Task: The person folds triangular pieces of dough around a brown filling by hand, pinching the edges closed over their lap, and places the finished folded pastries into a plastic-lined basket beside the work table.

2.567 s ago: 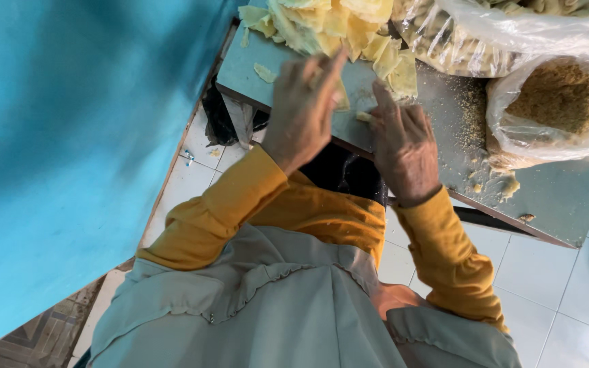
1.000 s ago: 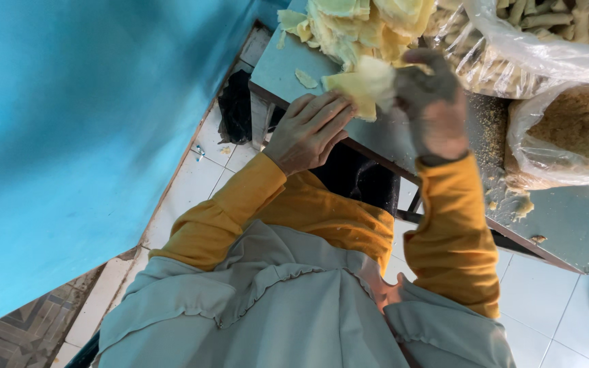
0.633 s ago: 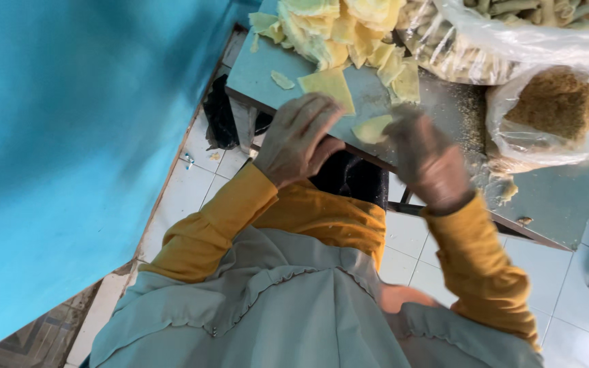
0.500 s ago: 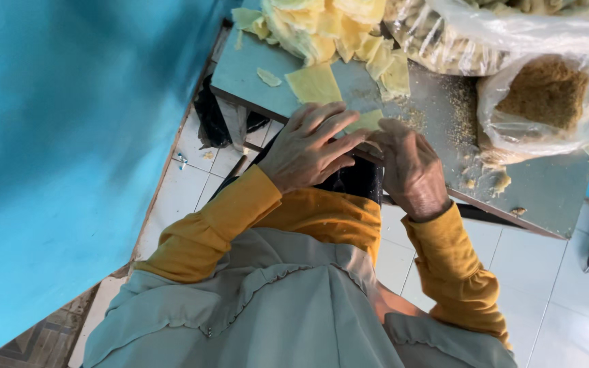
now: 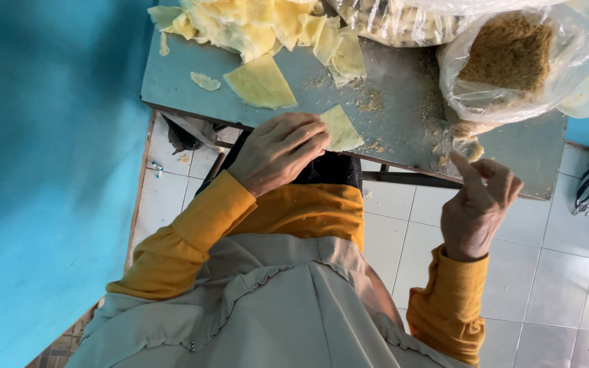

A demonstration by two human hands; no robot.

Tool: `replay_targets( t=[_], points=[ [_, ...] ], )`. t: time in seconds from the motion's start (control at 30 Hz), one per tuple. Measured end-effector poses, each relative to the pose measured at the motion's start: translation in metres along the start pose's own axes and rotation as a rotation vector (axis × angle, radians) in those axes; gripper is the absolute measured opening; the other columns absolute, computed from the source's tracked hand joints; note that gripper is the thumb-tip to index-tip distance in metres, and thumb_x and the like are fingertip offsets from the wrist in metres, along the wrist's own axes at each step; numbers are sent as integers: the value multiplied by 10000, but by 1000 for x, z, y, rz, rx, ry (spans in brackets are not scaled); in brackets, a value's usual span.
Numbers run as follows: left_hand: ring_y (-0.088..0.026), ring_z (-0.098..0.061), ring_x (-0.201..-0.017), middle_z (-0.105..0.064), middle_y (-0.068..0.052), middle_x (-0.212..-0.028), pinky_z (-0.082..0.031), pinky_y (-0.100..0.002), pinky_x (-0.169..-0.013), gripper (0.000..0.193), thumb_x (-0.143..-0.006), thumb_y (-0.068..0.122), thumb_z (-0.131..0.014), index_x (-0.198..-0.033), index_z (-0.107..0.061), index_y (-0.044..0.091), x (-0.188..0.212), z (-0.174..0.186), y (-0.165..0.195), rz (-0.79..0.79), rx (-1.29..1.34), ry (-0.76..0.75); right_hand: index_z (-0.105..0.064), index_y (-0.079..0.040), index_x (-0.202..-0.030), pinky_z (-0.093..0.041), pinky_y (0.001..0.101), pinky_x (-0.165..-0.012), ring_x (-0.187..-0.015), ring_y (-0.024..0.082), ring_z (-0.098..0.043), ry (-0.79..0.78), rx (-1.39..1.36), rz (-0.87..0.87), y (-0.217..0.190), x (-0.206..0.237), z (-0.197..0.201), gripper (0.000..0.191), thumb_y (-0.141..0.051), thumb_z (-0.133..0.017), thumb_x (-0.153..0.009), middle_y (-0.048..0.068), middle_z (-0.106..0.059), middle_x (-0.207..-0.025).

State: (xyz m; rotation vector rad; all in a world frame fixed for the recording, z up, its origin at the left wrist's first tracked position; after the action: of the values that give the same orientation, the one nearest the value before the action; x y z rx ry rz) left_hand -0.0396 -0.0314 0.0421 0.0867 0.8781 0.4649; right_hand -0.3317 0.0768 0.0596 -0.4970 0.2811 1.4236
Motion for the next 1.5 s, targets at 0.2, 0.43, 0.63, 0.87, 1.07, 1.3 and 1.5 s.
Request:
replay_targets(
  t=[0.2, 0.43, 0.63, 0.87, 1.07, 1.3, 1.5],
  points=[
    [-226, -603, -1216, -621, -43, -1243, -518, -394, -1071, 294, -943, 187, -812, -1173, -666, 76, 0, 1, -5, 16, -20, 4, -810, -209, -1257, -407, 387, -1030, -1060, 209, -489, 19, 195, 73, -14, 12, -10, 601, 222, -571, -912, 4, -604, -1102],
    [-207, -605, -1214, -629, -25, -1243, -524, -375, -1055, 243, -981, 189, -795, -1171, -680, 92, 6, -2, -3, -2, -70, 12, -772, -204, -1154, -431, 344, -985, -1083, 225, -501, -50, -185, 76, -46, -23, 12, 602, 230, -510, -829, 39, -583, -1089],
    [-211, -614, -1208, -642, -18, -1232, -531, -371, -1037, 235, -967, 189, -775, -1163, -686, 94, 7, 1, -5, 21, -21, 45, -774, -233, -1333, -437, 386, -978, -1102, 245, -491, -207, -144, 412, -137, -74, -36, 633, 170, -622, -869, 56, -567, -1172],
    [-215, -606, -1223, -642, -22, -1261, -524, -372, -1049, 255, -980, 194, -756, -1201, -686, 89, 11, 2, -10, 25, -28, 57, -687, -225, -1424, -413, 485, -1010, -1190, 273, -498, -205, 81, 735, -176, -85, -49, 578, -376, -785, -875, 69, -530, -1190],
    [-219, -583, -1250, -631, -26, -1291, -508, -369, -1077, 290, -989, 199, -754, -1241, -672, 80, 13, -2, -10, 20, -46, 17, -701, -106, -1468, -418, 410, -1157, -1250, 214, -494, -249, 284, 1009, -175, -77, -63, 534, -291, -745, -969, 0, -575, -1244],
    [-212, -585, -1251, -635, -22, -1283, -510, -364, -1078, 278, -996, 207, -753, -1227, -667, 78, 14, -1, -11, 36, -16, 21, -755, -214, -1228, -418, 424, -1129, -1201, 198, -523, -203, 221, 962, -164, -87, -60, 379, -77, -793, -877, -51, -590, -1148],
    [-209, -590, -1245, -634, -21, -1272, -511, -363, -1073, 274, -1006, 210, -751, -1229, -668, 74, 15, -3, -12, 50, 9, 38, -735, -199, -1277, -400, 418, -968, -1099, 256, -494, -316, -176, 595, -156, -101, -74, 321, -156, -820, -971, 41, -558, -1166]
  ],
)
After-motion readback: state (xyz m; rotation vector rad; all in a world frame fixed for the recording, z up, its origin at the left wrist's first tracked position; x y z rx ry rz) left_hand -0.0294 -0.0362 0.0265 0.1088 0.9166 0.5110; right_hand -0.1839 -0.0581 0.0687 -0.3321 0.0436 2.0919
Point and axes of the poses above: each hand's wrist, its own x-axis away from the middle knuckle, its own z-axis out of the back of the hand, y = z × x, the point moved 9 cm from there along -x, towards the middle knuckle
